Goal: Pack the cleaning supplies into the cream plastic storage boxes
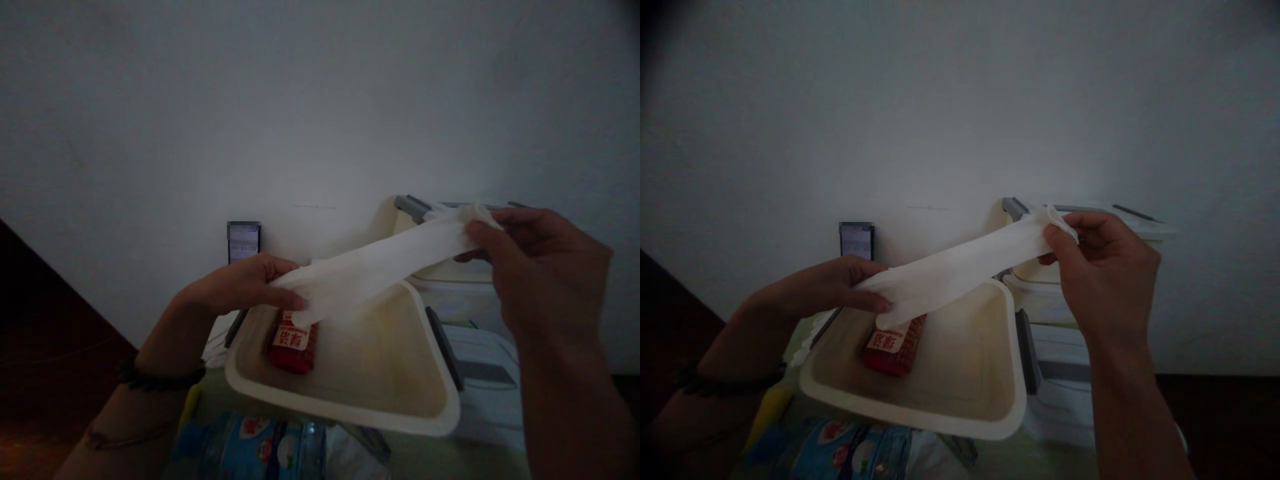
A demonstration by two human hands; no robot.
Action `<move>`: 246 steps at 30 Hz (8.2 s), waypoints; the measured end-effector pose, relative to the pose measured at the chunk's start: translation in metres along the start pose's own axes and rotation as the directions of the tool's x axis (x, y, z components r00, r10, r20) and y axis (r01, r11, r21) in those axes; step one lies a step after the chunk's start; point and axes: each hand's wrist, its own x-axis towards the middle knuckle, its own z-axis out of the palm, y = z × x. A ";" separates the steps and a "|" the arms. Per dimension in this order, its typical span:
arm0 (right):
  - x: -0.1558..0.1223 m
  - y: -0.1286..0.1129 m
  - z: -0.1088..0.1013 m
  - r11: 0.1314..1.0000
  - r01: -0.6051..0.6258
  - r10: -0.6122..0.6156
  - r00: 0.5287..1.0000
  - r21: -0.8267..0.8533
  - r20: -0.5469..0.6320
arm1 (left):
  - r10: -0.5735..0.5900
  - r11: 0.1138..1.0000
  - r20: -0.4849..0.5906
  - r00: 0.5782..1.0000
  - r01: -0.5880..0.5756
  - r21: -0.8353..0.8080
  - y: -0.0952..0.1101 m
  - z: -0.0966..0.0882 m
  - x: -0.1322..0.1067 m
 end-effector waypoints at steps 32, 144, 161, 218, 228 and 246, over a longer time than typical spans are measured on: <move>-0.041 -0.031 0.013 0.923 -0.309 0.051 0.688 0.229 0.724 | 0.305 0.893 -0.075 0.950 -0.257 0.370 0.021 0.044 0.003; -0.048 0.009 0.038 0.988 -0.092 -0.013 0.741 0.121 0.671 | 0.051 0.993 -0.050 0.997 -0.055 -0.101 -0.005 0.038 0.023; -0.053 0.005 0.031 0.923 0.207 -0.378 0.657 0.326 0.652 | 0.095 0.956 -0.020 0.995 -0.097 -0.277 -0.006 0.036 0.025; -0.054 0.000 0.032 0.868 0.396 -0.492 0.765 0.300 0.416 | 0.139 0.938 -0.165 0.976 -0.183 -0.294 -0.007 0.040 0.026; -0.051 0.006 0.041 0.887 -0.263 0.030 0.854 0.381 0.520 | 0.181 0.894 0.003 0.984 -0.163 -0.416 -0.004 0.039 0.021; -0.053 0.005 0.041 0.810 -0.495 0.062 0.605 0.313 0.794 | 0.503 0.797 -0.181 0.845 -0.535 -0.280 -0.009 0.036 0.029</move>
